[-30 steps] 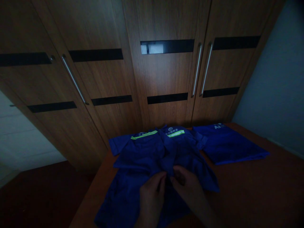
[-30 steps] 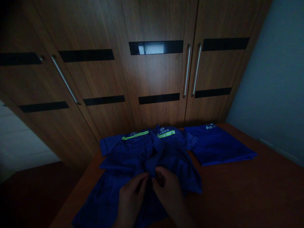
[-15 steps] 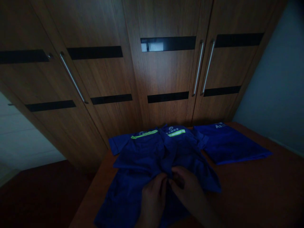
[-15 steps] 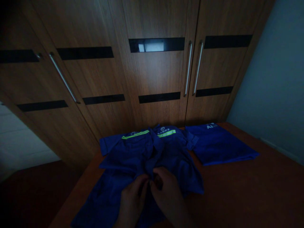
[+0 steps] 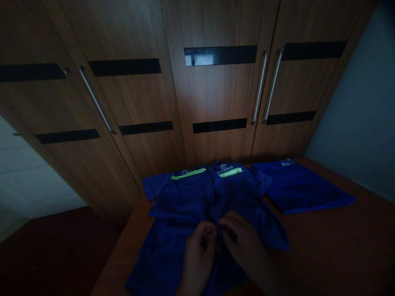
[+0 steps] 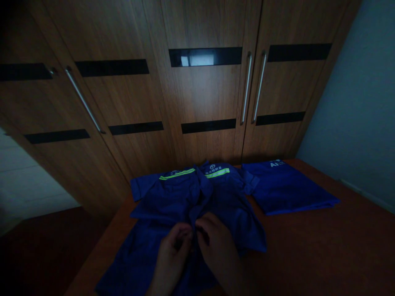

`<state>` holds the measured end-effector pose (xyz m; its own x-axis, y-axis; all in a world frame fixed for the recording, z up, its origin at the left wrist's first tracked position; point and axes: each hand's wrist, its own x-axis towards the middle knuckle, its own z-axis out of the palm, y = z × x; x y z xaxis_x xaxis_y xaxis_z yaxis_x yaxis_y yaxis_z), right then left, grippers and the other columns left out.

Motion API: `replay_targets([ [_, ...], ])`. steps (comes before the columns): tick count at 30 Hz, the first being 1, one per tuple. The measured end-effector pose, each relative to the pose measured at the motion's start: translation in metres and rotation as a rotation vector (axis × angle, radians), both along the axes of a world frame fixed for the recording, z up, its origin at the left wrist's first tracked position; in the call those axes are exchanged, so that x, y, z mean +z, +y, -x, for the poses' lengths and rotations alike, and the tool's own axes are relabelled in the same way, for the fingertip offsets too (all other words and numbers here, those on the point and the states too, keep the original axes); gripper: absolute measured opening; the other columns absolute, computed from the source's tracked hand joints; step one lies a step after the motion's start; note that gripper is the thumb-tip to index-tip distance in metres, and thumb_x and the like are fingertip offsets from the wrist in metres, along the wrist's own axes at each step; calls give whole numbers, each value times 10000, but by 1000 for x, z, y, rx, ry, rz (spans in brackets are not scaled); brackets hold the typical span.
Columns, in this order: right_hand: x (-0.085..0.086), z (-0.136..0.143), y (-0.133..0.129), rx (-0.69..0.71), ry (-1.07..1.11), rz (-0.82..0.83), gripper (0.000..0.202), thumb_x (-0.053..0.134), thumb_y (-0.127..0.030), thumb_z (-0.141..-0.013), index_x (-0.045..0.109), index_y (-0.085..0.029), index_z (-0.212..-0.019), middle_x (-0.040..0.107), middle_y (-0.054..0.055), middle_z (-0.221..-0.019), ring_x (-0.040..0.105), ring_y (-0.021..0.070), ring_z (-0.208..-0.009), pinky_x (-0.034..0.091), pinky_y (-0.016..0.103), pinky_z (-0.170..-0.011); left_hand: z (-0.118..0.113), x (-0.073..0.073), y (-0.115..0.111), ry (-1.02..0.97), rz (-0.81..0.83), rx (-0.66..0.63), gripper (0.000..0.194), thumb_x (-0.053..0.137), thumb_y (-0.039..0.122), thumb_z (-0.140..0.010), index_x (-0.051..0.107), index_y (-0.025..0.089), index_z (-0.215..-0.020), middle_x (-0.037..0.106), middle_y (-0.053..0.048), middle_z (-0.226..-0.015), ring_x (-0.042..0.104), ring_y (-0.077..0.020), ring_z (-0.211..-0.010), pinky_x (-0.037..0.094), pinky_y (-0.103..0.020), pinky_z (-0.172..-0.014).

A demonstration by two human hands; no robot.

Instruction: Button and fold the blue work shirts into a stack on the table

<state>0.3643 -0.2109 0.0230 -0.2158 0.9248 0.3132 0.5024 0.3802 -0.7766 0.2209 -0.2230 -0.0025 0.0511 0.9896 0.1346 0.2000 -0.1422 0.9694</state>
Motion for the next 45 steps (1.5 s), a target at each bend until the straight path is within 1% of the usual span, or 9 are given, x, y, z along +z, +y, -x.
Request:
replay_targets([
  [3, -2, 0, -1, -1, -40, -19, 283, 458, -41, -753, 630, -210, -900, 616, 46, -966, 593, 171, -878, 464, 288, -779, 0, 1, -2, 6, -37, -22, 140, 543, 323, -862, 587, 197, -902, 601, 7, -730, 557, -131, -672, 410, -197, -591],
  [6, -5, 1, 0, 3, -65, -16, 298, 466, -31, -742, 630, -209, -915, 617, 52, -977, 594, 176, -874, 472, 296, -777, -1, -1, -1, -8, -29, 16, 149, 617, 325, -811, 582, 187, -857, 553, 31, -652, 504, -110, -593, 372, -188, -540],
  [12, -10, 1, -1, 22, -38, -32, 296, 474, -71, -805, 636, -225, -999, 639, 48, -997, 607, 172, -899, 483, 288, -791, -2, -4, 5, -267, 110, 10, 234, 634, 395, -771, 554, 176, -783, 589, 12, -671, 532, -113, -584, 402, -195, -531],
  [19, -12, 0, 1, 29, -3, -97, 238, 486, -126, -844, 669, -228, -958, 666, 45, -969, 601, 185, -923, 461, 319, -838, -1, 3, 6, -307, 198, 35, 297, 674, 441, -713, 545, 176, -748, 546, 50, -518, 497, -88, -459, 329, -168, -448],
  [27, -15, -2, 5, -83, 314, 227, 116, 579, -224, -780, 669, -203, -851, 675, 23, -811, 625, 180, -776, 469, 285, -704, -3, 4, 6, -258, 226, 36, 315, 661, 462, -726, 529, 177, -756, 538, 54, -457, 435, -74, -399, 282, -161, -417],
  [31, -21, -5, 11, -66, 427, 326, 112, 615, -265, -747, 665, -188, -813, 674, 25, -774, 619, 189, -760, 459, 286, -692, -3, 3, 4, -215, 177, 7, 262, 629, 423, -768, 542, 177, -757, 545, 49, -490, 453, -78, -432, 299, -165, -444],
  [36, -17, -8, 12, -64, 457, 333, 116, 612, -281, -755, 657, -188, -809, 666, 20, -769, 611, 183, -754, 449, 280, -687, -3, 0, 3, -149, 106, -6, 164, 590, 327, -799, 542, 180, -743, 532, 47, -539, 489, -92, -500, 347, -177, -502],
  [42, -9, -5, 3, -49, 336, 135, 123, 544, -265, -826, 651, -203, -822, 656, 22, -837, 604, 174, -820, 436, 273, -744, -1, -4, 5, -101, 131, -7, 96, 544, 257, -786, 536, 183, -725, 470, 60, -547, 440, -95, -503, 320, -181, -483],
  [45, -13, -4, 1, -45, 338, 153, 150, 536, -305, -842, 647, -205, -851, 653, 22, -837, 603, 173, -811, 437, 269, -732, 0, -4, 5, -66, 98, 9, 89, 565, 255, -765, 551, 181, -717, 469, 56, -574, 436, -99, -532, 324, -182, -500],
])
